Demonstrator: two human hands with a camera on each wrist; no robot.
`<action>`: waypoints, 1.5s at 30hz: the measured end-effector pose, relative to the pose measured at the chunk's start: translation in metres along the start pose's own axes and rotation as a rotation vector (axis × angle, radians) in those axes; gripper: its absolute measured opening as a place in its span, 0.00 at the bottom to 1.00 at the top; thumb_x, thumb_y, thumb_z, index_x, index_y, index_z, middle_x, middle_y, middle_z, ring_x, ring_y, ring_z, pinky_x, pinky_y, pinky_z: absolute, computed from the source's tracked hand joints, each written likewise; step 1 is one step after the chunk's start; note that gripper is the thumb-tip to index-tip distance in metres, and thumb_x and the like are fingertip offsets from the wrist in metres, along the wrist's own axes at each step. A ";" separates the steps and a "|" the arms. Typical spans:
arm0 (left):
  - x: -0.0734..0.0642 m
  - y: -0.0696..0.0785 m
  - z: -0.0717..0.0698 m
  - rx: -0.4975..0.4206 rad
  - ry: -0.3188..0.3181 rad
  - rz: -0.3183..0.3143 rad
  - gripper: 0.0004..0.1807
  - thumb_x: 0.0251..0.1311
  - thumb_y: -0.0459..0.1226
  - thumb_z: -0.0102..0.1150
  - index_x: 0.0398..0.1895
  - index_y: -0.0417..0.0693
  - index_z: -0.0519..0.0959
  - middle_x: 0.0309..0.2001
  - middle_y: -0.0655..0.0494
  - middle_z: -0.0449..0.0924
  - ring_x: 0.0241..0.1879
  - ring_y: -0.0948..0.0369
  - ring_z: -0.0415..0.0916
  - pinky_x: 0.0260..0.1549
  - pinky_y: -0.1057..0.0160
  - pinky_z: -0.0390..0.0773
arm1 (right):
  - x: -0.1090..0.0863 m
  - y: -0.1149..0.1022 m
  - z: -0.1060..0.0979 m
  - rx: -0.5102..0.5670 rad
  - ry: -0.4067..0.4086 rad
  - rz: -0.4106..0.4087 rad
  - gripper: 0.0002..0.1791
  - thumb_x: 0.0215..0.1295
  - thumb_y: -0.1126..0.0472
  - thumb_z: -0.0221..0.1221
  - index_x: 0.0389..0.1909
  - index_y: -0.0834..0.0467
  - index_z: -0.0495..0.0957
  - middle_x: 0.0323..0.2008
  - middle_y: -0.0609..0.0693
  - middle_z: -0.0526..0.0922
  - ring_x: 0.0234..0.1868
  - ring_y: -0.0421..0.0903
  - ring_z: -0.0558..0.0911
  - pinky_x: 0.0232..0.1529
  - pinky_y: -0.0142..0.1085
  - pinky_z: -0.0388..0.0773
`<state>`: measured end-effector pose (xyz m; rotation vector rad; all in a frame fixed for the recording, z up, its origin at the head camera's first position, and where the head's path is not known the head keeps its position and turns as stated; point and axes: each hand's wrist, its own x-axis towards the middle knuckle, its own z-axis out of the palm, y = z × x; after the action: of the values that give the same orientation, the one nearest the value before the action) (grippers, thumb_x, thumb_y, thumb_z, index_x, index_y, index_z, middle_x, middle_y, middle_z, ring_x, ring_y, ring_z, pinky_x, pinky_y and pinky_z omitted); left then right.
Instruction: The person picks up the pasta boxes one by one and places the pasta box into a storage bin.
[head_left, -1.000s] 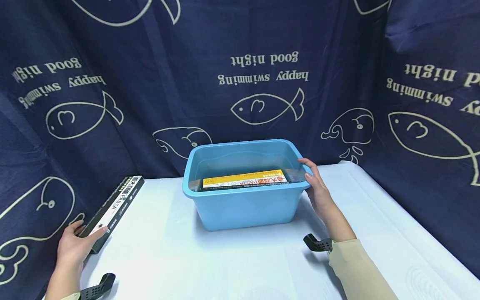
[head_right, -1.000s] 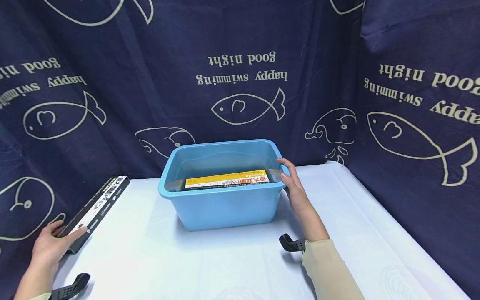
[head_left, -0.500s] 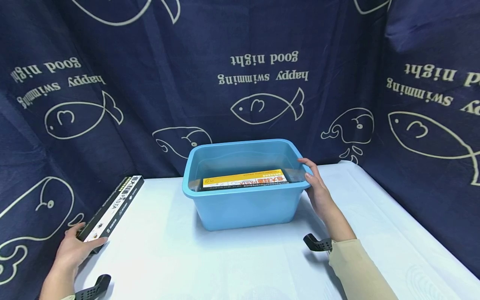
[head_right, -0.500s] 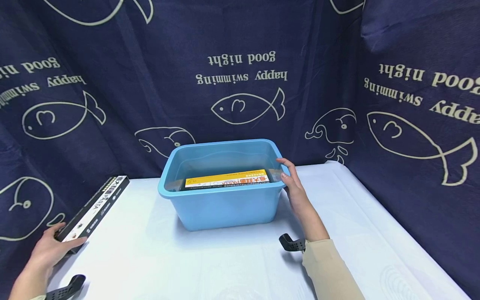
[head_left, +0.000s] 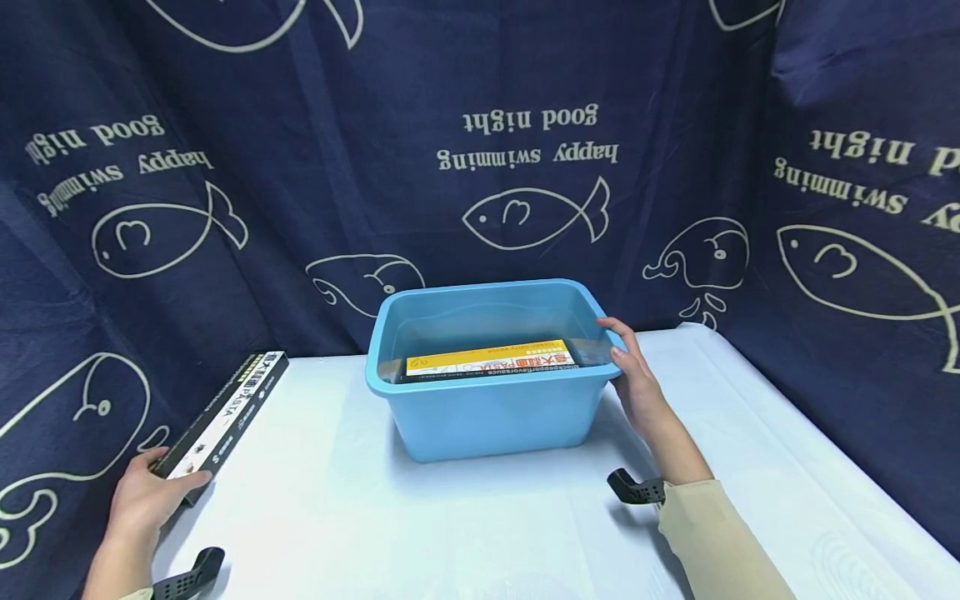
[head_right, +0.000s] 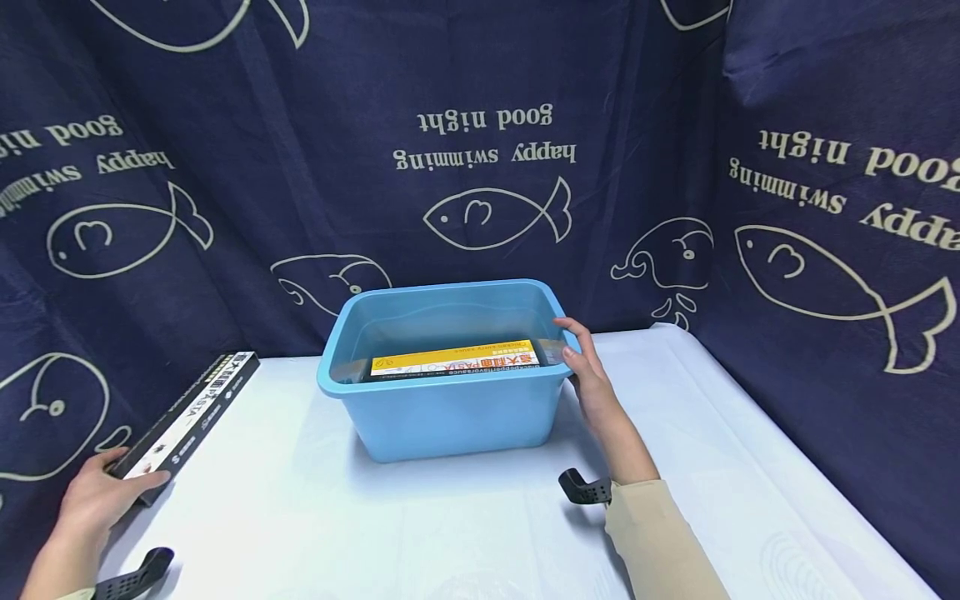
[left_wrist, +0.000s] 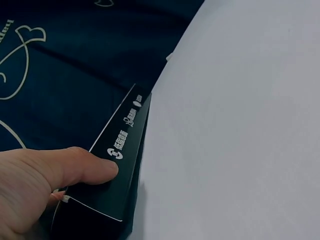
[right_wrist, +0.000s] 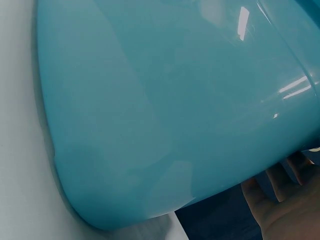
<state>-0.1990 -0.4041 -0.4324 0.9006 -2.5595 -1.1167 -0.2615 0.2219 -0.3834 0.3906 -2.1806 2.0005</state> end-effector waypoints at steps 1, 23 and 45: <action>0.000 0.001 0.000 0.000 0.005 0.001 0.53 0.50 0.33 0.67 0.77 0.31 0.46 0.70 0.21 0.52 0.68 0.31 0.54 0.69 0.36 0.56 | 0.000 0.000 0.000 0.001 0.000 0.000 0.31 0.69 0.47 0.40 0.74 0.40 0.53 0.81 0.50 0.38 0.80 0.64 0.40 0.72 0.72 0.34; -0.002 0.018 -0.008 -0.067 0.111 0.025 0.51 0.52 0.40 0.70 0.78 0.44 0.53 0.75 0.32 0.56 0.69 0.36 0.58 0.69 0.39 0.59 | 0.001 0.001 0.000 -0.001 -0.003 -0.008 0.31 0.69 0.47 0.40 0.74 0.40 0.53 0.81 0.49 0.38 0.80 0.63 0.40 0.71 0.73 0.34; -0.010 0.027 -0.001 -0.302 0.354 0.036 0.44 0.51 0.44 0.71 0.73 0.67 0.64 0.73 0.54 0.65 0.69 0.52 0.62 0.71 0.65 0.59 | 0.000 0.000 -0.001 0.023 -0.010 -0.004 0.30 0.70 0.48 0.40 0.74 0.40 0.53 0.81 0.50 0.38 0.80 0.63 0.40 0.72 0.72 0.33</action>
<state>-0.2025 -0.3843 -0.4121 0.8806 -2.0514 -1.1717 -0.2619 0.2233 -0.3834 0.4090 -2.1621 2.0279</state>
